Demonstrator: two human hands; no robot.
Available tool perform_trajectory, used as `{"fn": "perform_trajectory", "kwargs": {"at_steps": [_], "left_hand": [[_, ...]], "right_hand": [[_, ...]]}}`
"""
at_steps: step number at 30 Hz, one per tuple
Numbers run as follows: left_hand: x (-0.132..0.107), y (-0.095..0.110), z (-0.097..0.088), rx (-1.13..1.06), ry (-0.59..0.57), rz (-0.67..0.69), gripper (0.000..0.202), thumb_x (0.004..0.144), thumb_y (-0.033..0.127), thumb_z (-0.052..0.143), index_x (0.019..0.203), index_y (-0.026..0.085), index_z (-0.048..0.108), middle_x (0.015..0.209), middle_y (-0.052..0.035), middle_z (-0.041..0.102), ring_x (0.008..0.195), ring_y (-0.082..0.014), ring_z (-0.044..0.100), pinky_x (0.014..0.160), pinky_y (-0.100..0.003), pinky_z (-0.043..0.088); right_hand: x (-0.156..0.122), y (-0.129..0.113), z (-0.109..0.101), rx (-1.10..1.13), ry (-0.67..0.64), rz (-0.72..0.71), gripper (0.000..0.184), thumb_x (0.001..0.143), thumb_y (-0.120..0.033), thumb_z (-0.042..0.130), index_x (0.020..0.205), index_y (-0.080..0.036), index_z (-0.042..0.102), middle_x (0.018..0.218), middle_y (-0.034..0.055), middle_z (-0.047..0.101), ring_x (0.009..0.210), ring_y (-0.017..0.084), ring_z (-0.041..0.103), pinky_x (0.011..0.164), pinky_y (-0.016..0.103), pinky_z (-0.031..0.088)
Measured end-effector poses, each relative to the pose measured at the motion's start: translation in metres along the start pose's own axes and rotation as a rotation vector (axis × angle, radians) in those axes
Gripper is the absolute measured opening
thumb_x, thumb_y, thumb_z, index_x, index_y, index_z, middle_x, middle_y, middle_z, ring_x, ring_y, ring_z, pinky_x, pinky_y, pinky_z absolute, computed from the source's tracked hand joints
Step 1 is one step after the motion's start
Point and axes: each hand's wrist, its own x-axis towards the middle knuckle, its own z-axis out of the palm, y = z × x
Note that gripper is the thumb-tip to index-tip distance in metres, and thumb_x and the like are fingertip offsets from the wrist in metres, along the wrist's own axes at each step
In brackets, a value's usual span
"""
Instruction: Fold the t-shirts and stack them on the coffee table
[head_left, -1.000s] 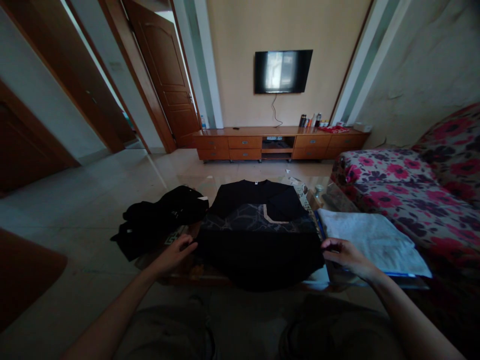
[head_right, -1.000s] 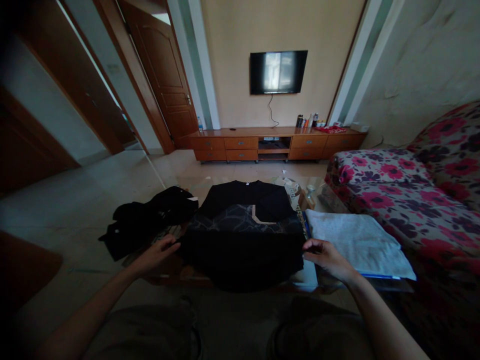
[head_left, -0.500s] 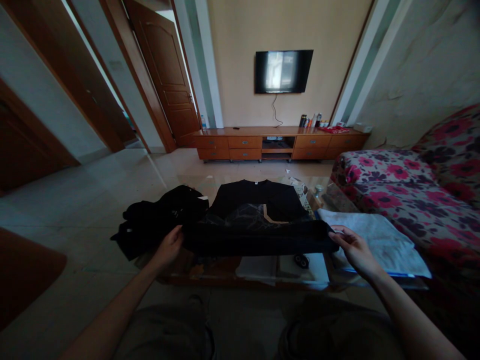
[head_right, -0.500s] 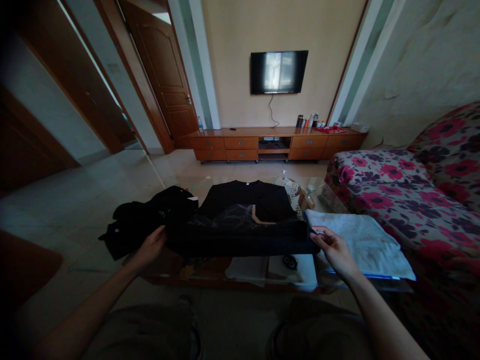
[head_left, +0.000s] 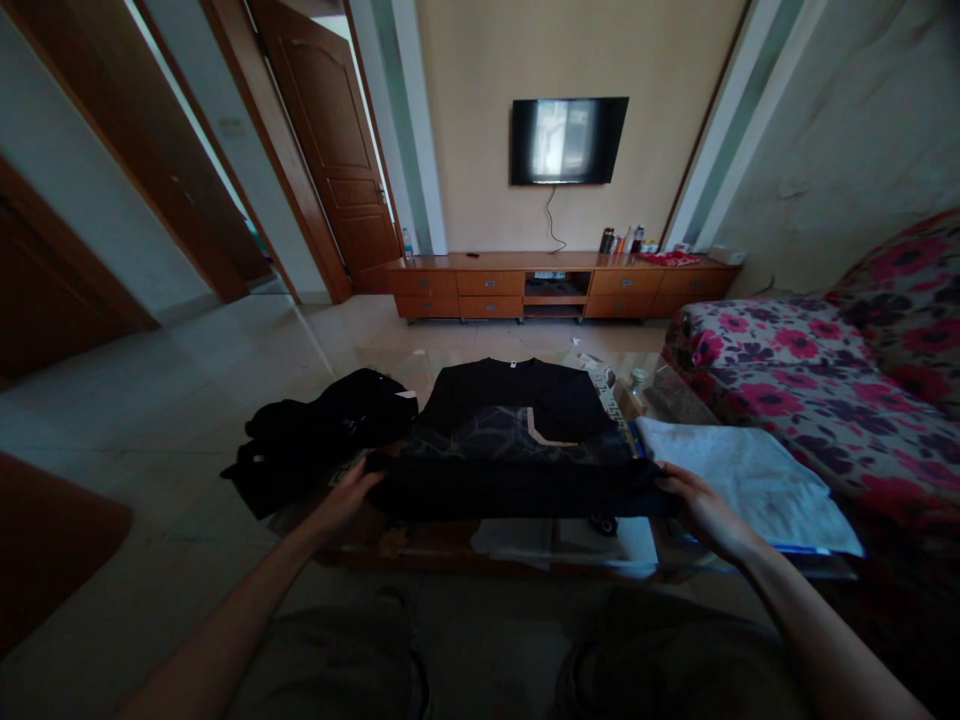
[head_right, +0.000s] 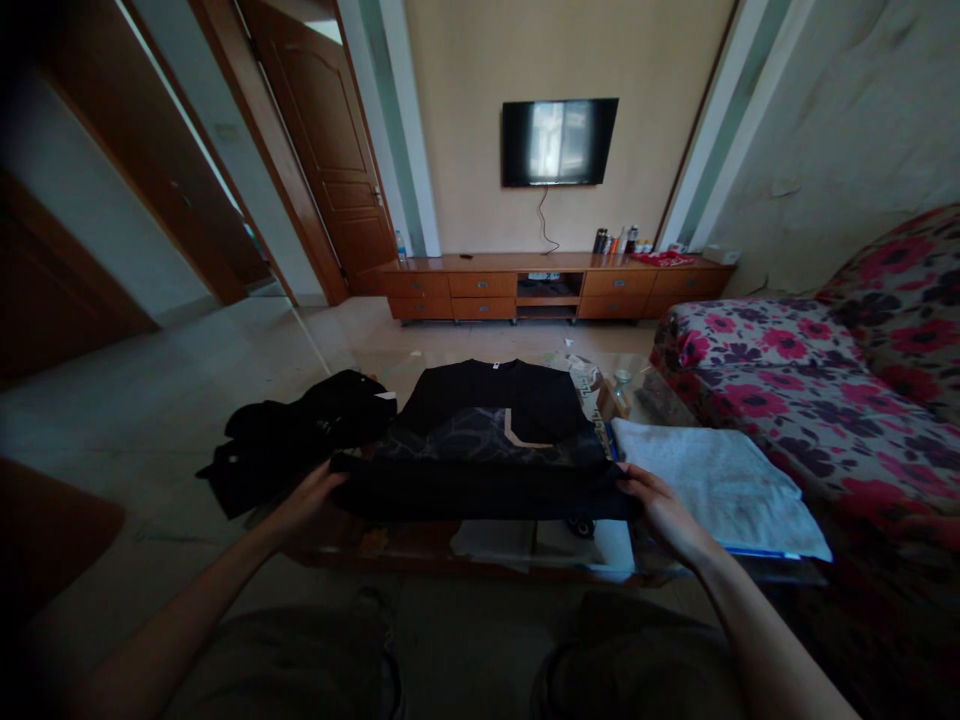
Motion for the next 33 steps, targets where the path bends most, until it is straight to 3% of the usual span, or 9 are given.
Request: {"fn": "perform_trajectory", "kwargs": {"at_steps": [3,6,9,13,18,21,25,30,33], "left_hand": [[0.000,0.004,0.001,-0.069,-0.037,-0.001,0.067,0.074,0.064,0.070,0.119,0.014,0.068,0.125,-0.0146,0.070,0.117,-0.0321,0.063,0.095,-0.035,0.051],[-0.002,0.006,-0.001,-0.026,-0.052,-0.002,0.056,0.073,0.065,0.074,0.097,0.014,0.072,0.100,-0.0103,0.075,0.095,-0.0287,0.068,0.080,-0.032,0.053],[-0.002,0.006,-0.004,0.018,-0.038,0.011,0.052,0.070,0.065,0.076,0.082,0.015,0.071,0.084,-0.0061,0.073,0.082,-0.0250,0.066,0.071,-0.030,0.050],[-0.002,0.006,-0.004,0.005,-0.007,0.022,0.057,0.067,0.065,0.078,0.092,0.013,0.074,0.092,-0.0100,0.074,0.092,-0.0288,0.067,0.077,-0.034,0.053],[-0.003,0.009,-0.004,-0.007,-0.059,0.047,0.056,0.074,0.059,0.075,0.107,0.014,0.074,0.106,-0.0124,0.075,0.104,-0.0315,0.066,0.091,-0.039,0.052],[-0.002,0.008,-0.005,-0.020,-0.112,0.058,0.053,0.079,0.057,0.071,0.113,0.016,0.073,0.110,-0.0115,0.074,0.107,-0.0307,0.066,0.094,-0.040,0.052],[0.000,0.006,-0.007,0.007,-0.101,0.065,0.052,0.081,0.060,0.068,0.107,0.016,0.075,0.107,-0.0109,0.075,0.104,-0.0301,0.067,0.092,-0.038,0.052],[0.002,0.008,-0.008,0.054,-0.081,0.088,0.055,0.076,0.063,0.072,0.104,0.016,0.077,0.102,-0.0103,0.077,0.097,-0.0287,0.069,0.085,-0.035,0.054],[0.002,0.010,-0.010,0.064,-0.096,0.058,0.058,0.073,0.065,0.073,0.103,0.015,0.078,0.100,-0.0110,0.077,0.096,-0.0294,0.070,0.083,-0.035,0.055]], "right_hand": [[-0.001,-0.003,0.001,-0.035,-0.076,0.034,0.047,0.078,-0.058,0.075,0.109,-0.024,0.068,0.094,0.0025,0.070,0.083,0.021,0.063,0.074,0.032,0.051],[-0.001,-0.001,0.002,-0.196,-0.109,-0.006,0.047,0.075,-0.058,0.079,0.105,-0.023,0.069,0.085,0.0004,0.067,0.078,0.018,0.060,0.071,0.029,0.049],[-0.002,0.004,0.004,-0.278,-0.181,-0.031,0.050,0.074,-0.058,0.080,0.108,-0.023,0.069,0.092,0.0011,0.067,0.085,0.019,0.062,0.077,0.030,0.050],[-0.005,0.017,0.008,-0.374,-0.289,-0.006,0.068,0.064,-0.053,0.088,0.121,-0.025,0.064,0.112,0.0056,0.066,0.102,0.024,0.062,0.088,0.034,0.052],[0.002,0.034,0.003,-0.547,-0.156,-0.002,0.078,0.070,-0.058,0.081,0.135,-0.022,0.057,0.120,0.0097,0.064,0.104,0.026,0.062,0.092,0.037,0.052],[0.007,0.041,-0.001,-0.610,-0.195,0.049,0.072,0.073,-0.060,0.077,0.131,-0.020,0.061,0.110,0.0099,0.068,0.099,0.027,0.065,0.089,0.038,0.052],[0.011,0.045,-0.004,-0.676,-0.195,0.030,0.059,0.076,-0.061,0.072,0.117,-0.019,0.068,0.106,0.0104,0.070,0.096,0.027,0.066,0.086,0.037,0.052],[0.015,0.052,-0.003,-0.715,-0.153,0.056,0.060,0.073,-0.056,0.074,0.119,-0.019,0.066,0.096,0.0079,0.071,0.087,0.024,0.067,0.077,0.033,0.051],[0.017,0.052,-0.003,-0.729,-0.181,0.083,0.046,0.075,-0.056,0.071,0.103,-0.019,0.071,0.085,0.0059,0.071,0.078,0.022,0.064,0.070,0.032,0.049]]}}
